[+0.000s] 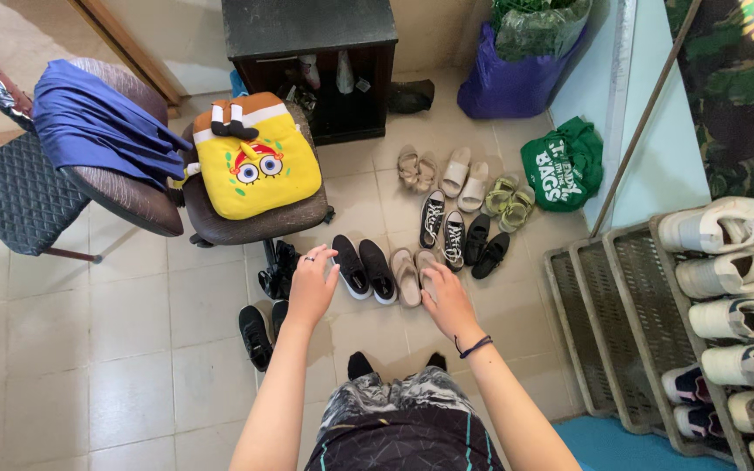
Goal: The person picks up several pairs of shoes from the floor and places them onto a multi-tiered shoe rack. The person handles blue sneakers, black sneakers, and black flats, arranging them on the rack shelves.
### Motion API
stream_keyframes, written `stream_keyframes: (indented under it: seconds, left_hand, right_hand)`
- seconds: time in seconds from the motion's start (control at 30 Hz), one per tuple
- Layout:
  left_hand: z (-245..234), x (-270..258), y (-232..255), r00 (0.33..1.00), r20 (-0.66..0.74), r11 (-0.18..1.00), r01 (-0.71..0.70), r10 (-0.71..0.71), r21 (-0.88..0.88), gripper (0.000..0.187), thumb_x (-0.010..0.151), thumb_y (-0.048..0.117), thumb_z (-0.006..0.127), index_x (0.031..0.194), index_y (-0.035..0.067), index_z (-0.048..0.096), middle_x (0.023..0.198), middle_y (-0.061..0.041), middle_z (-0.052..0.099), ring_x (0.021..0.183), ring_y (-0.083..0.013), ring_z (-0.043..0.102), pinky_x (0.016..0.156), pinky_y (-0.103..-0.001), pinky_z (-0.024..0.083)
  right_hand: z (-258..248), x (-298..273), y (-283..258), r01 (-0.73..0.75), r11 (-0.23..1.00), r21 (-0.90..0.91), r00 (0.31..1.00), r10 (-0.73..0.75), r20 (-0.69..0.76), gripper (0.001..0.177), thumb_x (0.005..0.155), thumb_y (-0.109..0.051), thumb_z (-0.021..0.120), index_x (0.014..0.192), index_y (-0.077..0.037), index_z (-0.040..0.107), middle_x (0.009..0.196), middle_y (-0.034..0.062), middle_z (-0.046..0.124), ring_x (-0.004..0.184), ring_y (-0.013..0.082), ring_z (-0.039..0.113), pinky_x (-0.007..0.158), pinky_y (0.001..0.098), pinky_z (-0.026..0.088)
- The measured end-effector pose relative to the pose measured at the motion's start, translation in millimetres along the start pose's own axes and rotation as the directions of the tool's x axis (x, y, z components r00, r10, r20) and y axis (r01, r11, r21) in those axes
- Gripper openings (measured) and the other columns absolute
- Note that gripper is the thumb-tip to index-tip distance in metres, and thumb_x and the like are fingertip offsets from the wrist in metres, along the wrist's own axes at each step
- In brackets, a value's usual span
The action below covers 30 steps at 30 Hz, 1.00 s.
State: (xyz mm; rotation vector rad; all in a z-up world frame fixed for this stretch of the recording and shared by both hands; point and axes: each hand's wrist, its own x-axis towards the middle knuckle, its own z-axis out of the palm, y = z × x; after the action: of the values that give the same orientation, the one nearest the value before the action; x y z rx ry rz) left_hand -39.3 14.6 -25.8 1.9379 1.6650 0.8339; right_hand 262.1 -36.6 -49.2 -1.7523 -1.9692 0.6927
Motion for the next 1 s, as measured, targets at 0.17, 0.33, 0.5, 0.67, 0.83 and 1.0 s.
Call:
stream_keyframes:
  seconds: [0.17, 0.33, 0.5, 0.67, 0.83, 1.0]
  left_hand:
    - [7, -1, 0, 1.000, -0.015, 1.000, 0.010, -0.010, -0.014, 0.029, 0.090, 0.015, 0.069, 0.118, 0.006, 0.065, 0.132, -0.019, 0.065, 0.122, -0.0400, 0.058, 0.102, -0.047, 0.048]
    - [16, -4, 1, 0.999, -0.009, 0.999, 0.046, -0.046, -0.021, 0.028, 0.091, 0.015, 0.068, 0.117, 0.006, 0.065, 0.131, -0.017, 0.066, 0.122, -0.0384, 0.059, 0.101, -0.046, 0.049]
    - [30, -12, 5, 0.997, -0.004, 0.997, 0.081, -0.081, -0.012, 0.027, 0.091, 0.015, 0.068, 0.116, 0.006, 0.066, 0.130, -0.016, 0.066, 0.121, -0.0385, 0.059, 0.098, -0.047, 0.049]
    - [51, -22, 8, 0.995, -0.045, 0.996, 0.088, -0.088, -0.015, 0.027, 0.090, 0.015, 0.069, 0.115, 0.007, 0.067, 0.127, -0.016, 0.067, 0.119, -0.0377, 0.060, 0.100, -0.047, 0.049]
    - [74, -42, 15, 0.988, -0.056, 0.989, 0.142, -0.143, -0.033, 0.027, 0.089, 0.013, 0.069, 0.115, 0.007, 0.067, 0.127, -0.016, 0.068, 0.118, -0.0386, 0.061, 0.099, -0.048, 0.048]
    - [92, -67, 22, 0.985, -0.045, 0.986, 0.164, -0.165, -0.030, 0.028, 0.089, 0.012, 0.068, 0.116, 0.007, 0.066, 0.128, -0.016, 0.067, 0.118, -0.0386, 0.059, 0.101, -0.048, 0.046]
  right_hand:
    - [1, 2, 10, -0.013, 1.000, -0.006, 1.000, 0.013, 0.021, 0.048, 0.087, -0.017, 0.069, 0.133, -0.012, 0.056, 0.146, 0.0137, 0.051, 0.131, 0.0373, 0.051, 0.105, 0.0458, 0.046]
    - [2, 9, 19, -0.009, 1.000, -0.008, 0.999, 0.009, 0.048, 0.046, 0.088, -0.017, 0.068, 0.132, -0.011, 0.057, 0.144, 0.0140, 0.052, 0.129, 0.0374, 0.052, 0.104, 0.0456, 0.046]
    - [6, 13, 27, -0.016, 1.000, -0.008, 0.995, 0.017, 0.103, 0.043, 0.089, -0.017, 0.067, 0.132, -0.012, 0.057, 0.144, 0.0113, 0.054, 0.128, 0.0361, 0.054, 0.102, 0.0447, 0.048]
    - [10, 12, 40, 0.042, 0.999, 0.002, 0.992, -0.041, 0.121, 0.045, 0.089, -0.016, 0.068, 0.132, -0.011, 0.056, 0.144, 0.0140, 0.052, 0.129, 0.0378, 0.052, 0.102, 0.0455, 0.048]
    - [14, -3, 57, 0.052, 0.999, 0.002, 0.986, -0.052, 0.160, 0.043, 0.089, -0.016, 0.068, 0.130, -0.012, 0.057, 0.143, 0.0130, 0.053, 0.128, 0.0377, 0.053, 0.102, 0.0454, 0.048]
    - [15, -19, 76, 0.090, 0.995, 0.053, 0.980, -0.098, 0.176, 0.043, 0.088, -0.014, 0.067, 0.129, -0.012, 0.057, 0.140, 0.0140, 0.055, 0.127, 0.0391, 0.054, 0.101, 0.0458, 0.049]
